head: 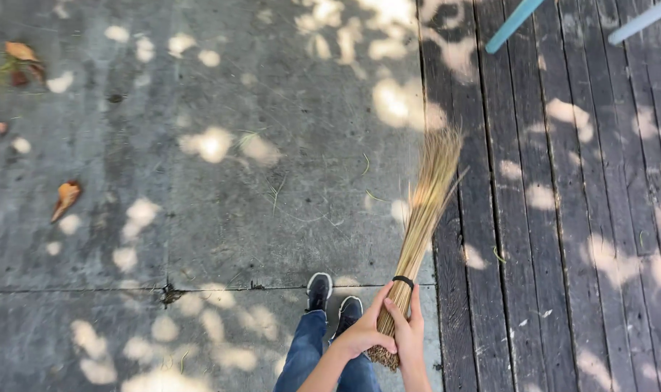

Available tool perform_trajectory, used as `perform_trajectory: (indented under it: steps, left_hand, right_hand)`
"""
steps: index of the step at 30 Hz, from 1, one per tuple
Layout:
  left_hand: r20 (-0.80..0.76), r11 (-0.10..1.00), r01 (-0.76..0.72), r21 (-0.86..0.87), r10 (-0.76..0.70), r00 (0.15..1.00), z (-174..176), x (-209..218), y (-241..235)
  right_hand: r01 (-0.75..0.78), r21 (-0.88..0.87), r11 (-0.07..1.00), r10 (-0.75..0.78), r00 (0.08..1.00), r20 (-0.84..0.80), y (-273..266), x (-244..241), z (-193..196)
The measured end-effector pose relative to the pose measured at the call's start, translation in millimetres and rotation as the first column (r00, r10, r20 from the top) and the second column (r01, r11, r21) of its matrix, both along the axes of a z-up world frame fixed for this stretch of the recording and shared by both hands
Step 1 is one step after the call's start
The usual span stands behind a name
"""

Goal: Sweeping dry leaves on an outdoor wooden deck using a handheld grass broom.

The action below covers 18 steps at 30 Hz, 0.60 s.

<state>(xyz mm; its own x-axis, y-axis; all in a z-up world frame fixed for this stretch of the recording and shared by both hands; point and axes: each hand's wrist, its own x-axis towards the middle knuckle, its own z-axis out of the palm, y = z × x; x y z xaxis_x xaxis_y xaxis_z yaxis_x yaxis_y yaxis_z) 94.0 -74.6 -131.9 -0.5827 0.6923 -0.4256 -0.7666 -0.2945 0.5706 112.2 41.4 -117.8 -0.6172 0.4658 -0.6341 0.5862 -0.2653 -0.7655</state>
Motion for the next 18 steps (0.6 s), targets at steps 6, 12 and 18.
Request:
perform_trajectory:
  steps: [6, 12, 18]
  left_hand:
    - [0.098, 0.964, 0.051, -0.262, -0.026, 0.995, -182.1, 0.6, 3.3]
    - [0.323, 0.919, -0.282, -0.275, 0.365, 0.873, -246.7, 19.5, -96.8]
    - [0.223, 0.804, -0.421, -0.420, 0.542, 0.810, -262.6, -13.9, -218.7]
  right_hand:
    - [-0.055, 0.045, 0.997, 0.047, 0.984, 0.172, 1.1, -0.5, -175.0]
    - [-0.354, 0.001, 0.935, 0.347, 0.920, 0.183, -93.3, -4.2, -289.5]
    - [-0.545, -0.097, 0.833, 0.554, 0.822, 0.133, -221.9, -66.8, -311.3]
